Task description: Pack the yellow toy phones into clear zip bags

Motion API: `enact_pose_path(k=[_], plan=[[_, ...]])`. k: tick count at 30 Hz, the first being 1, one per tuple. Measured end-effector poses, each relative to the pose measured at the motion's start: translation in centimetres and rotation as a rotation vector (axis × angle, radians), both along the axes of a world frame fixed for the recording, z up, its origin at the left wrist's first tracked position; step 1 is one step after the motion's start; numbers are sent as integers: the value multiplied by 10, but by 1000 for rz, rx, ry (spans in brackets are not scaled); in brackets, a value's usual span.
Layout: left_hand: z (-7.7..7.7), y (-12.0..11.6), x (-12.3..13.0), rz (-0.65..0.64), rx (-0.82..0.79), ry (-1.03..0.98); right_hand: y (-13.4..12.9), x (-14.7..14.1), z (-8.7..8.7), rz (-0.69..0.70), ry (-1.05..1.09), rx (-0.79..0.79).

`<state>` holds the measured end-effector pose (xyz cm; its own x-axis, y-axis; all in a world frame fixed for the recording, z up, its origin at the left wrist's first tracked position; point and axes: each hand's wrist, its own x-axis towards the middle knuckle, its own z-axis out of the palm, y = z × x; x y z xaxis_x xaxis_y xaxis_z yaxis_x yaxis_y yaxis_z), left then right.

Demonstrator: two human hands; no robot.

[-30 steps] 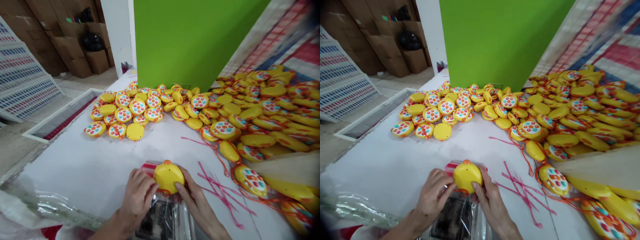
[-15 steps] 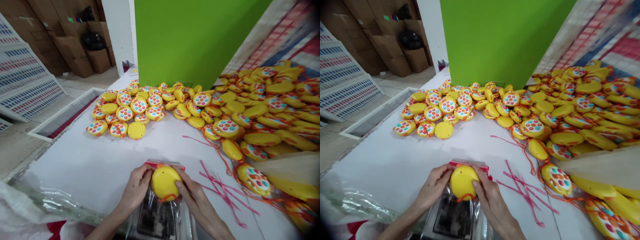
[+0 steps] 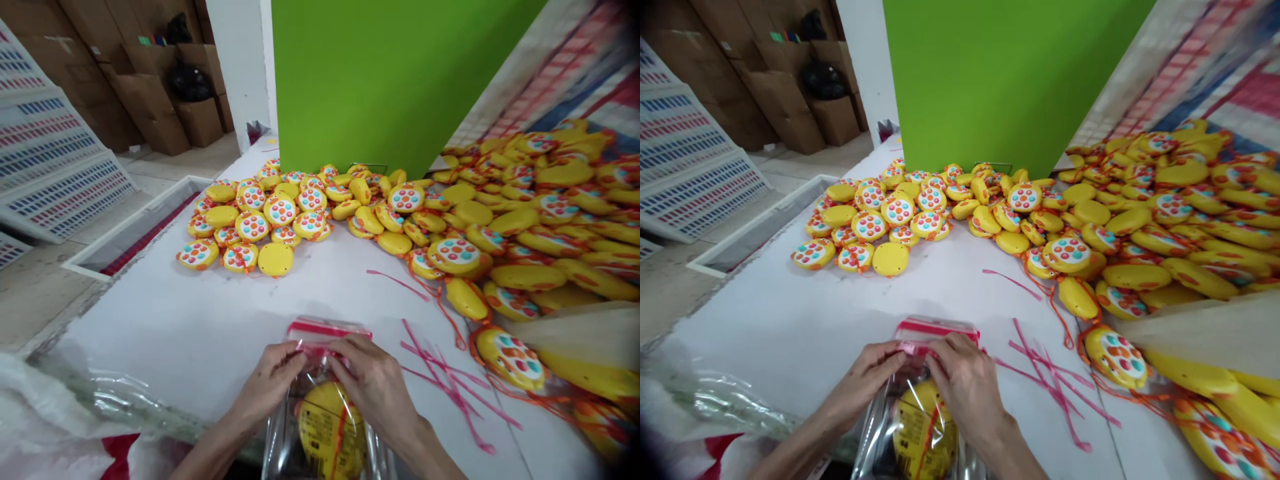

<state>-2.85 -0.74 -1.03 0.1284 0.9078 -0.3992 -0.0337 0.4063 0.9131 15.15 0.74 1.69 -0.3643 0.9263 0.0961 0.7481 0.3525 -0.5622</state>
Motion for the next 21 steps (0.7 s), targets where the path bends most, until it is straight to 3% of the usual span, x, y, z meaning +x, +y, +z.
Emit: enact_pose_path(k=[2, 4, 8, 14, 17, 21], plan=[[1, -3, 0, -72, -10, -84, 0, -8, 1, 22, 5, 41], [1, -4, 2, -58, -22, -82, -1, -16, 3, 54, -5, 84], [5, -4, 8, -6, 13, 2, -1, -28, 3, 113, -92, 184], [23, 1, 17, -108, 210, 224, 1, -40, 6, 94, -207, 262], [21, 0, 17, -162, 257, 257, 7, -19, 5, 6, -133, 239], [6, -2, 13, -125, 95, 28, 15, 57, 2, -331, -83, 195]])
